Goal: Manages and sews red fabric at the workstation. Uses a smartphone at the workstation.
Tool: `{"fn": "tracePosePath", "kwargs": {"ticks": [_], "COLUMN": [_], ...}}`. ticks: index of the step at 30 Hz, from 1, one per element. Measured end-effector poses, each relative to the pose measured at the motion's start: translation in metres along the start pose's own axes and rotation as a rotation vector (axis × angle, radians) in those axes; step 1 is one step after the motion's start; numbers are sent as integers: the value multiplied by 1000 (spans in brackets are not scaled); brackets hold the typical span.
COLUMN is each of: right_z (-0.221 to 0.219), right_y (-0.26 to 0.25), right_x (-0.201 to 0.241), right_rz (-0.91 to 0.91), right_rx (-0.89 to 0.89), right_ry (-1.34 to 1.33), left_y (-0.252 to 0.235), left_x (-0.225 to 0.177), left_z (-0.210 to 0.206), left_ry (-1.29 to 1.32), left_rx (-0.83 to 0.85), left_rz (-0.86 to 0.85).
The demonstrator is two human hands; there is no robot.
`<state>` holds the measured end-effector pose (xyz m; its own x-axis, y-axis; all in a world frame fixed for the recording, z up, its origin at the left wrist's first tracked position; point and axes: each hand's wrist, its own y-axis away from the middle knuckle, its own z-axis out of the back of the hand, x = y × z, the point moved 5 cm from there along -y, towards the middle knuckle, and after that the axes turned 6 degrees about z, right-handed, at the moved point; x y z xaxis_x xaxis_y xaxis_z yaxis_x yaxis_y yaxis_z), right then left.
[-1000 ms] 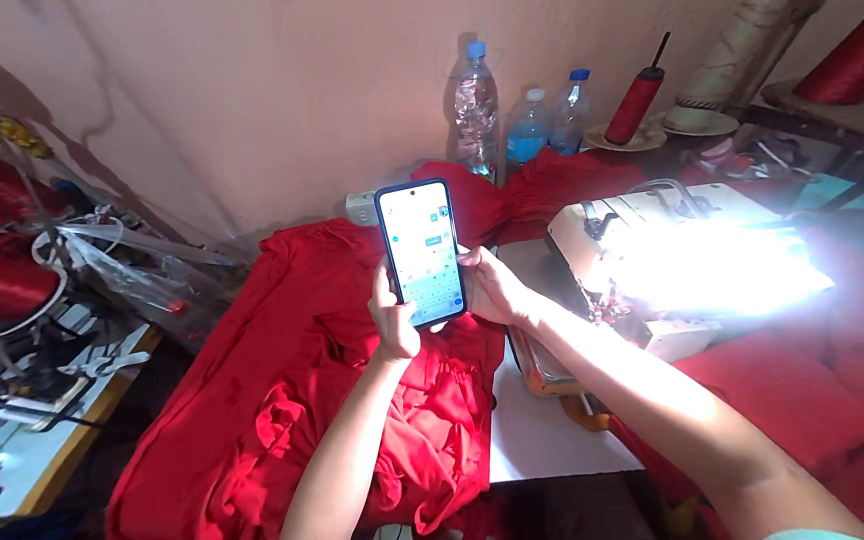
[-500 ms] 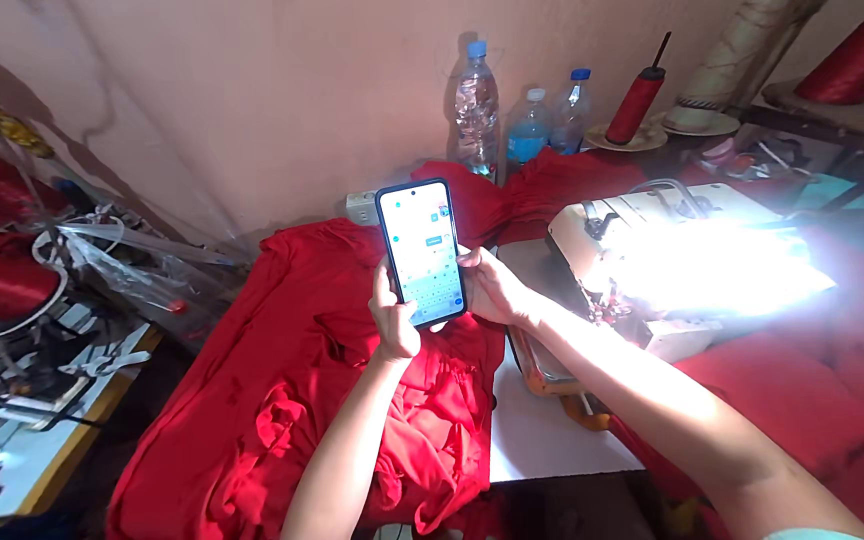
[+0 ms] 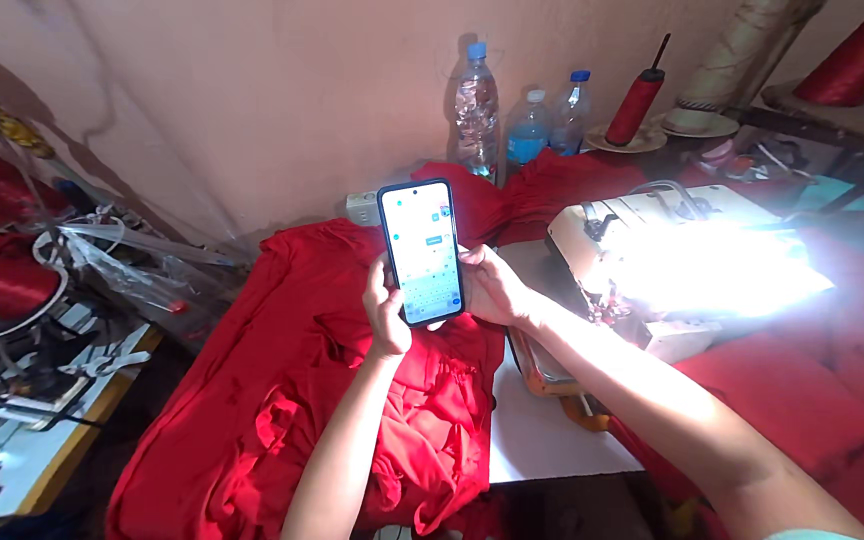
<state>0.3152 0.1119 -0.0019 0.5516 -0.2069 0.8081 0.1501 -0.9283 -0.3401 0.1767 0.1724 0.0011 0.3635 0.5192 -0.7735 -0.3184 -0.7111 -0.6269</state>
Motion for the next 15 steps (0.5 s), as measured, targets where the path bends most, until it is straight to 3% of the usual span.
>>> {"fn": "tracePosePath", "kwargs": {"ticks": [3,8,15], "right_z": [-2,-6,-7], "right_y": [0,0,0], "right_x": [-4,-24,-27], "right_rz": [-36,-181,-203], "right_rx": [26,89,89], "right_ry": [25,111,119], "left_y": [-16,-25,-23], "left_x": [-11,-28,-36], "left_z": [17,31,30], "left_ry": [-113,-187,-219], "left_rx": [0,-153,-230], "left_rz": [-82,22,77]}}
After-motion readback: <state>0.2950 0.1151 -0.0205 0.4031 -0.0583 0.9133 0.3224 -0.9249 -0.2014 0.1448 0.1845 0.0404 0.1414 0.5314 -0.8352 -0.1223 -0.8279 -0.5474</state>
